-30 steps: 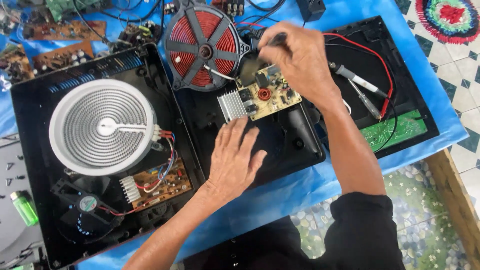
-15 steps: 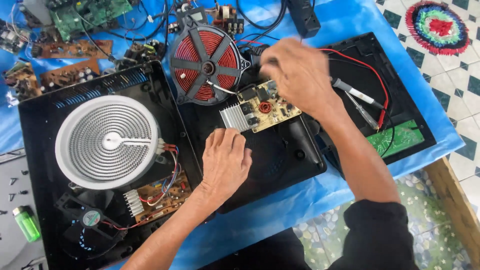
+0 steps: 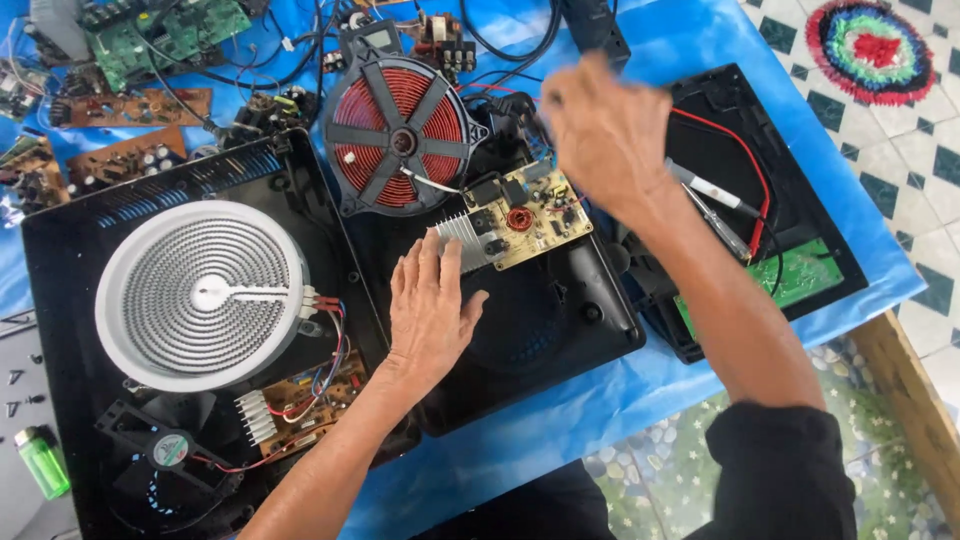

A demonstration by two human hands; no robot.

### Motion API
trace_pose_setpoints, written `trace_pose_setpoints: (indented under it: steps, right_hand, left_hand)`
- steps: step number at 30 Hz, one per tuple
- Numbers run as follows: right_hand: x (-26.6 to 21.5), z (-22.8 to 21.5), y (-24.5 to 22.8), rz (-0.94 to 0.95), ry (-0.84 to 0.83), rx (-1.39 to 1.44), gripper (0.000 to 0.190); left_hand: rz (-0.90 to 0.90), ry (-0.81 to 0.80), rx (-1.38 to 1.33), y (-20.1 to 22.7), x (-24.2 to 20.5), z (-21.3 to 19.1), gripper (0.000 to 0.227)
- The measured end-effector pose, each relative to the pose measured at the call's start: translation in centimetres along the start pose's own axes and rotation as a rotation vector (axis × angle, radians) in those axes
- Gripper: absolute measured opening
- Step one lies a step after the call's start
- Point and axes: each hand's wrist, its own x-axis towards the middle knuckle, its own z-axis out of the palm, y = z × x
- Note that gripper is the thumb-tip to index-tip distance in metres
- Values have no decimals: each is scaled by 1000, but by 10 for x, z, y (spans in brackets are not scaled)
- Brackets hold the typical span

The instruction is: Cleaning the heating coil and internal components of an induction cooker using a brush.

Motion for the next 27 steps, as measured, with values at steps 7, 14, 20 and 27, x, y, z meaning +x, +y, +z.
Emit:
trace_pose_setpoints:
  steps: [7,14,20,27]
  right_hand:
    - [12,3,-13,68,-46,620,16]
    - [17,-1,-21,-109,53,417,12]
    - [11,-9,-4,-7,-98,369,15]
    - [-29,3,51,-101,-285,135,18]
  left_hand:
    - [-18,-5,-4,-3,1,1,74]
    - [-47,-37,1,-2,2,-1,72]
    - [-64,-65,22,-3,-1,4,74]
    - [-31,-45,40,-5,-1,2,68]
